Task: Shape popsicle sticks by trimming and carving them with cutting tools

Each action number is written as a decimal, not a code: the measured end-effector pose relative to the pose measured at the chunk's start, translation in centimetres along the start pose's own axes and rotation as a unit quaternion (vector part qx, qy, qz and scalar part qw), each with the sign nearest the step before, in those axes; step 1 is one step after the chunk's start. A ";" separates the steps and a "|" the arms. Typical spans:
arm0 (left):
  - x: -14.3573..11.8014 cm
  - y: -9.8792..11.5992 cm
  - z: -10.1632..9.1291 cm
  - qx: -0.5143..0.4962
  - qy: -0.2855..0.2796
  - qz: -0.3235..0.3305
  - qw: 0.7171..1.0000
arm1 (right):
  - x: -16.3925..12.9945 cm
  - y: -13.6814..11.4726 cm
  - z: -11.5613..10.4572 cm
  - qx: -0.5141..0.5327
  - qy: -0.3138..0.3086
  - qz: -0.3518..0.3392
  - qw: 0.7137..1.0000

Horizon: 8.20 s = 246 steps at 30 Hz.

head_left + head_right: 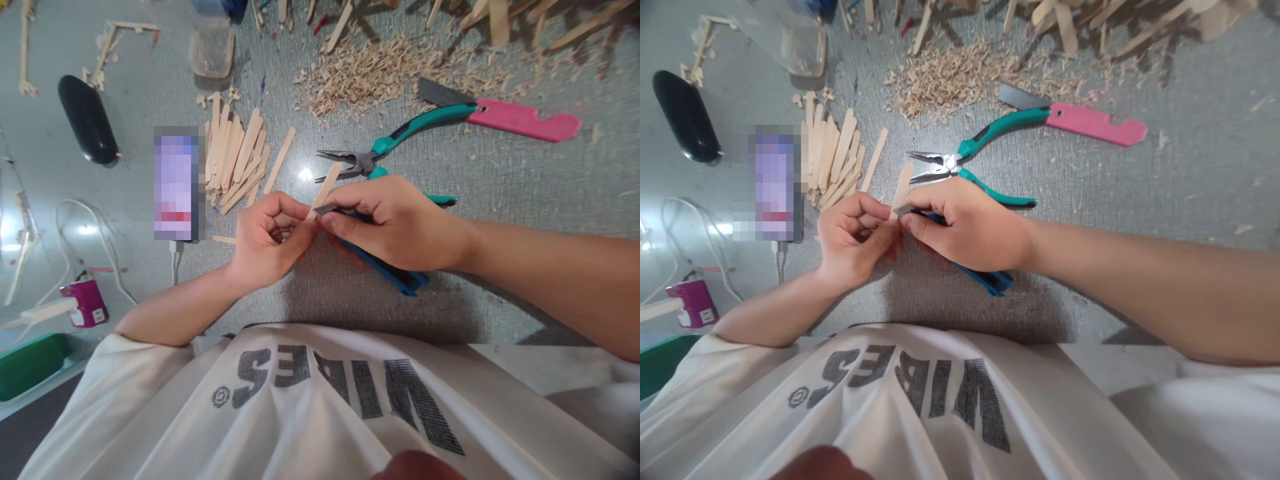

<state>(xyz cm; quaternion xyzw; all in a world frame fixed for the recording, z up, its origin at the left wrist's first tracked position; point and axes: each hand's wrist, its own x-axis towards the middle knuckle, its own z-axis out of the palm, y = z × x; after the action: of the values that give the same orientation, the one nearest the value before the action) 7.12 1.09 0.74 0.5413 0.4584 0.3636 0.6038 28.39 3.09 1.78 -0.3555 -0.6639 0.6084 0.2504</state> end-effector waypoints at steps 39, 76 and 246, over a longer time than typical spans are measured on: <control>0.4 0.3 -0.2 -0.019 -0.039 -0.019 0.999 | -0.2 0.3 0.0 -0.012 0.019 -0.003 1.000; 0.3 0.2 -0.5 -0.035 -0.058 -0.030 0.997 | -0.5 0.4 0.8 -0.085 0.072 -0.048 0.993; -0.5 -0.6 0.0 -0.008 -0.042 0.018 0.999 | -0.3 -2.0 0.8 0.116 0.026 0.188 0.975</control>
<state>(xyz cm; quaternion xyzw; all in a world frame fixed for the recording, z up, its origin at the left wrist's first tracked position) 6.97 0.57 0.21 0.5593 0.4203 0.3547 0.6202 27.59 2.33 3.62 -0.4580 -0.5035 0.7081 0.1878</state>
